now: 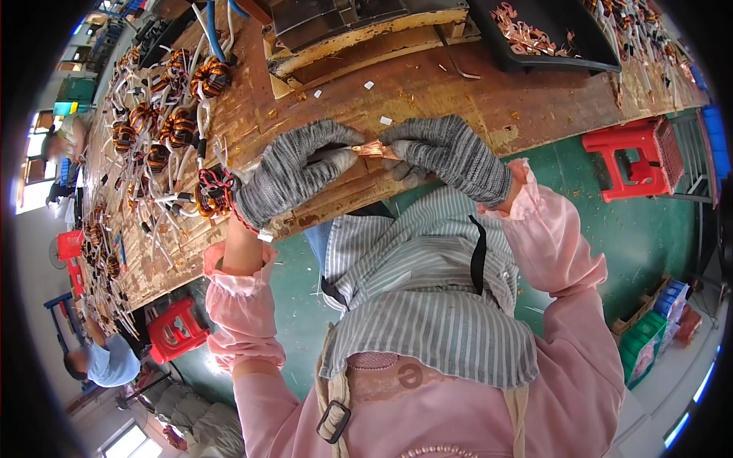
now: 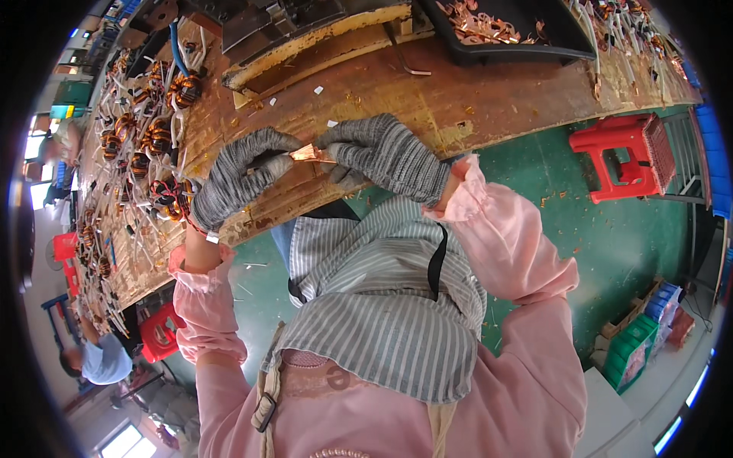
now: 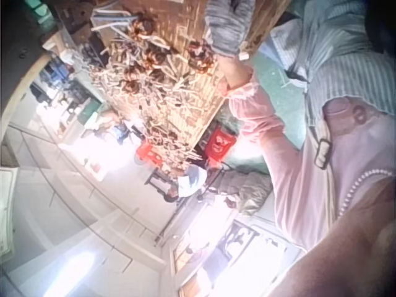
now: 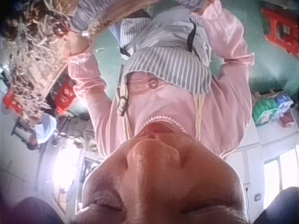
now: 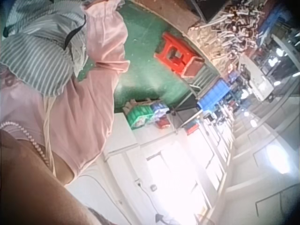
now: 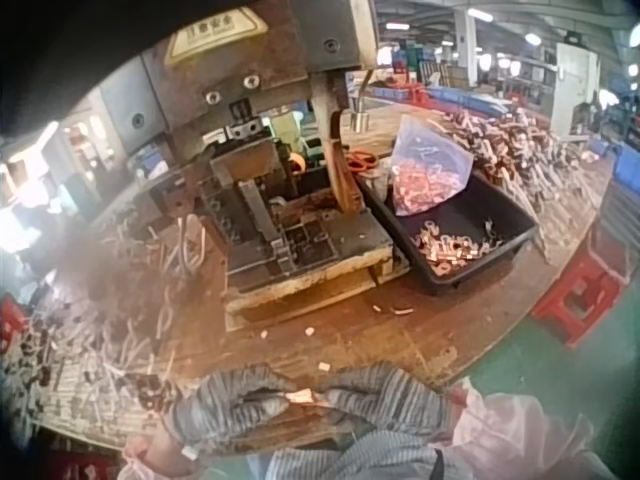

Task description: The person strips the insulation from white wires using pliers and a knife, then inserts the exposed copper ends into a crimping machine. They attach copper terminals to the wires and place the finished components into a black tray. The process is repeated for multiple wire assemblies.

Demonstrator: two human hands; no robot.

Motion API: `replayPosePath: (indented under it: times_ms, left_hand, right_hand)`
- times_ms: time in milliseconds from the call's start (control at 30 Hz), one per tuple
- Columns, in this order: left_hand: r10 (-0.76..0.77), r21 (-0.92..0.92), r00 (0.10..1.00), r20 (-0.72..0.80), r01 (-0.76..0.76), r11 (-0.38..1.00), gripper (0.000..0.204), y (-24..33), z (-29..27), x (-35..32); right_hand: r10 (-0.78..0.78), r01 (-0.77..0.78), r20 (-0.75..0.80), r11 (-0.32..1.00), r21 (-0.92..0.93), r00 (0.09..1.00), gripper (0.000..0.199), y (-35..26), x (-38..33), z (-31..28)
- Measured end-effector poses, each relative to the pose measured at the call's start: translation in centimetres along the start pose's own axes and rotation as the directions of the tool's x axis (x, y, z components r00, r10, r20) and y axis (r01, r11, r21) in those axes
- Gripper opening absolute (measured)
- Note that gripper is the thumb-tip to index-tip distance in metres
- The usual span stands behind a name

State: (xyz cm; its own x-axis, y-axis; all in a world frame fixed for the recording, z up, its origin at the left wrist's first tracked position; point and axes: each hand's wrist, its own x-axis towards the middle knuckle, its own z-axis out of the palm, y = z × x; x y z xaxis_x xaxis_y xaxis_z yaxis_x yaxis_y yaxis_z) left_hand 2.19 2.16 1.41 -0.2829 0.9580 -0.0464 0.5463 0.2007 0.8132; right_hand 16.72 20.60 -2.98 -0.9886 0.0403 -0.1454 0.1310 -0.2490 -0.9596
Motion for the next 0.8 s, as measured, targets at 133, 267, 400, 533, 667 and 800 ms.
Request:
replayPosePath:
  times_ms: [133,267,400,533,667,800]
  left_hand:
    - [-0.006,-0.036,1.0,-0.002,0.006,0.999,0.021,0.2,0.2,-0.1]
    - [-0.031,-0.057,1.0,-0.005,0.03,0.998,0.021,0.4,0.3,0.4]
    - [-0.062,0.076,0.997,0.041,0.059,0.995,0.026,0.6,0.1,0.9]
    - [-0.069,0.099,0.997,0.034,0.066,0.993,0.024,0.7,0.7,1.0]
    - [-0.013,0.431,0.994,-0.11,0.059,0.901,0.03,1.2,1.0,-0.6]
    - [0.291,0.879,0.956,-0.029,-0.115,0.463,0.031,3.2,1.8,-4.6]
  right_hand:
    - [-0.134,0.131,-0.011,0.978,-0.162,0.991,0.024,0.3,0.1,-0.2]
    - [-0.215,0.208,-0.068,0.973,-0.095,0.974,0.023,0.4,-0.2,0.5]
    - [-0.293,0.296,-0.162,0.955,-0.003,0.942,0.021,2.7,0.4,1.8]
    - [-0.528,0.457,-0.291,0.844,-0.28,0.797,0.018,4.2,1.0,2.4]
    - [-0.545,0.486,-0.304,0.837,-0.25,0.781,0.015,4.1,1.0,3.1]
    - [-0.637,0.527,-0.31,0.764,-0.372,0.705,0.013,4.7,1.7,3.3]
